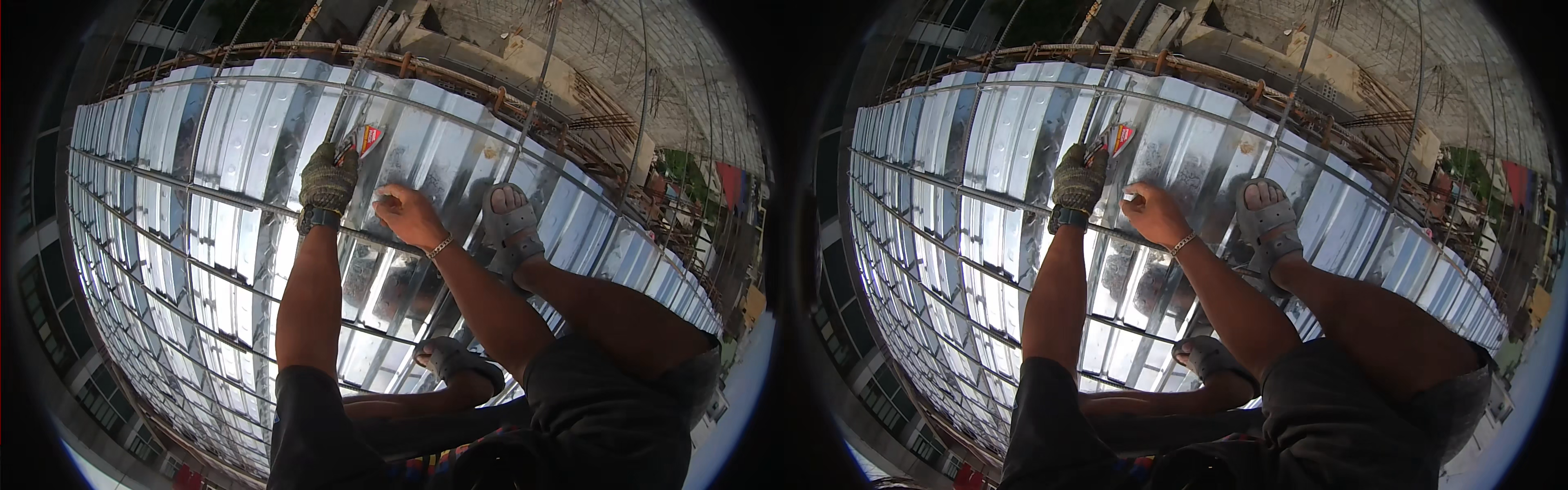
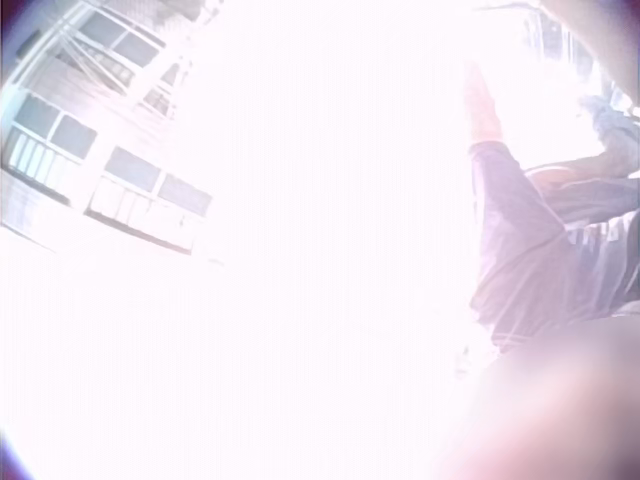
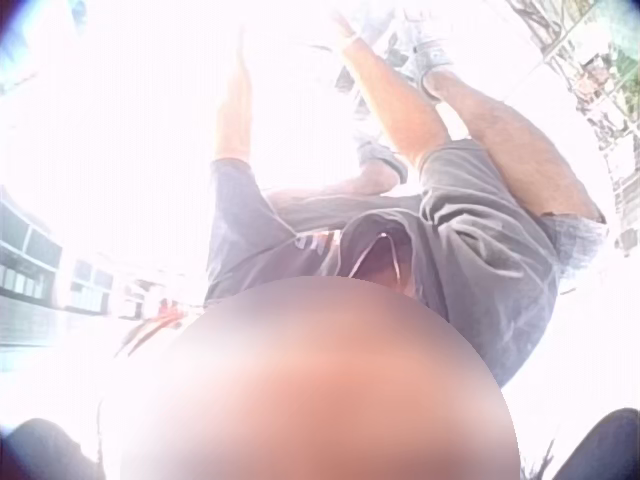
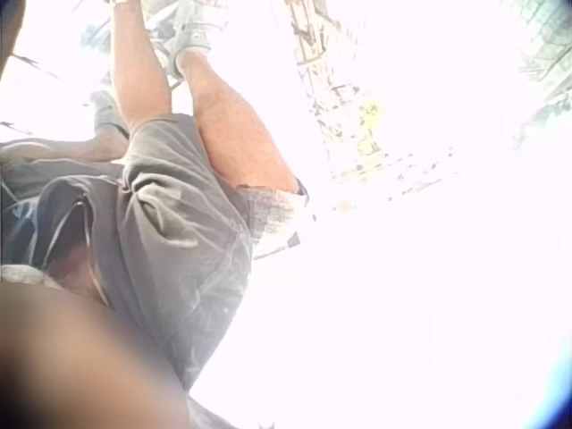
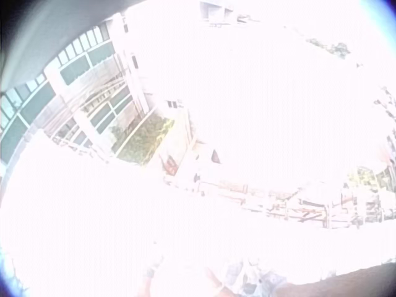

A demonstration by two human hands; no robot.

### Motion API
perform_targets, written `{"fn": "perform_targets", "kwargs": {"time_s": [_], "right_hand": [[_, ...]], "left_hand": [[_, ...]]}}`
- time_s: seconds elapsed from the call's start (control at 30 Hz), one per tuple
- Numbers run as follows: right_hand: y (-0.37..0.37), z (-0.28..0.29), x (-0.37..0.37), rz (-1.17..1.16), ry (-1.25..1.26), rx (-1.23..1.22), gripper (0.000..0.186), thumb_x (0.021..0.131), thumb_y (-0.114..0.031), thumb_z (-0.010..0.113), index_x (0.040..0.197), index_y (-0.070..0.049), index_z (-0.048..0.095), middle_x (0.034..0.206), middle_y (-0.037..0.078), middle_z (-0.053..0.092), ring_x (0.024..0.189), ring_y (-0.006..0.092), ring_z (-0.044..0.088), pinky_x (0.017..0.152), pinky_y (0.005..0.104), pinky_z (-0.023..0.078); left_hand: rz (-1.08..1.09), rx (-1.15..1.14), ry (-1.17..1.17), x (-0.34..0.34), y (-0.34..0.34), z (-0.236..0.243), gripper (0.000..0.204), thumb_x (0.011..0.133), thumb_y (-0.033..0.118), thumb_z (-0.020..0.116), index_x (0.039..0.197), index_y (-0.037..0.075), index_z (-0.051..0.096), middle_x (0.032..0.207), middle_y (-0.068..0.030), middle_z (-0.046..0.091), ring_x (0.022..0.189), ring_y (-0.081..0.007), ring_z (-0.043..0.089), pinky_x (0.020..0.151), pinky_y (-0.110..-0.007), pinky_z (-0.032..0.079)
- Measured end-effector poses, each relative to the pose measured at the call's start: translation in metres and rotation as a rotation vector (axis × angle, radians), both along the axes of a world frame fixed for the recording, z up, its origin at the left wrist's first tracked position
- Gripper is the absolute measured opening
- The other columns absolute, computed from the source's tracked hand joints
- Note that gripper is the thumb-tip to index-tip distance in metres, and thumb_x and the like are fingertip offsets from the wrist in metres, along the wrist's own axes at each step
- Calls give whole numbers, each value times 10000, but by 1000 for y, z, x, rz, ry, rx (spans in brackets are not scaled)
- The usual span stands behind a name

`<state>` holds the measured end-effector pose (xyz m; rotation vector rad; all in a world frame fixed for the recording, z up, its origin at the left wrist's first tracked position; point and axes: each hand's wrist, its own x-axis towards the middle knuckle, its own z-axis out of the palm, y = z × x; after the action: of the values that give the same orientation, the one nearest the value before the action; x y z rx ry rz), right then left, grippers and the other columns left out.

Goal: Applying sealant or adhesive to a metal roof frame and positioning roof sheets.

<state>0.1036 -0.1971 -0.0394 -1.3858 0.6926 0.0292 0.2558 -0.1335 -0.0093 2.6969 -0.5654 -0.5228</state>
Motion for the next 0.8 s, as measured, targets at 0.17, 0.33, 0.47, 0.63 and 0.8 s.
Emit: {"fn": "perform_targets", "kwargs": {"time_s": [0.17, 0.33, 0.47, 0.63, 0.8], "right_hand": [[-2, 1, -1, 9, -1, -9, 292, 795, -219, 630, 1004, -19, 585, 716, 65, 614, 658, 145, 597, 615, 286, 473], [-9, 16, 2, 31, 65, 66, 297, 844, -142, 573, 1078, 34, 523, 720, 50, 599, 622, 89, 561, 561, 234, 461], [-25, 4, -1, -25, 15, 124, 293, 843, -108, 539, 1096, 38, 516, 736, 73, 603, 620, 100, 565, 560, 238, 468], [-48, 17, 28, -139, 49, 156, 364, 819, -22, 454, 1173, 57, 471, 786, 101, 597, 621, 124, 563, 546, 244, 470], [-46, 7, 85, -99, 62, 142, 570, 794, -54, 469, 1324, 49, 286, 825, 128, 599, 645, 140, 582, 568, 248, 486]], "left_hand": [[-19, 31, -7, -1, 10, 2, 449, 774, 421, 573, 1006, 37, 597, 949, -195, 618, 896, -351, 593, 769, -415, 476], [-31, -15, -32, -6, 48, -7, 468, 782, 410, 591, 1044, 23, 567, 989, -206, 598, 903, -356, 586, 771, -416, 470], [-90, -275, -60, -15, 80, 0, 386, 774, 297, 650, 1030, 22, 560, 935, -186, 597, 864, -356, 586, 748, -393, 474], [-309, -234, -163, -19, 108, 53, 281, 722, 130, 658, 960, 20, 555, 904, -167, 577, 830, -321, 583, 714, -370, 472], [-166, -336, -168, -40, 135, 85, 205, 721, 86, 635, 869, 27, 507, 774, -134, 525, 688, -294, 538, 628, -364, 442]]}}
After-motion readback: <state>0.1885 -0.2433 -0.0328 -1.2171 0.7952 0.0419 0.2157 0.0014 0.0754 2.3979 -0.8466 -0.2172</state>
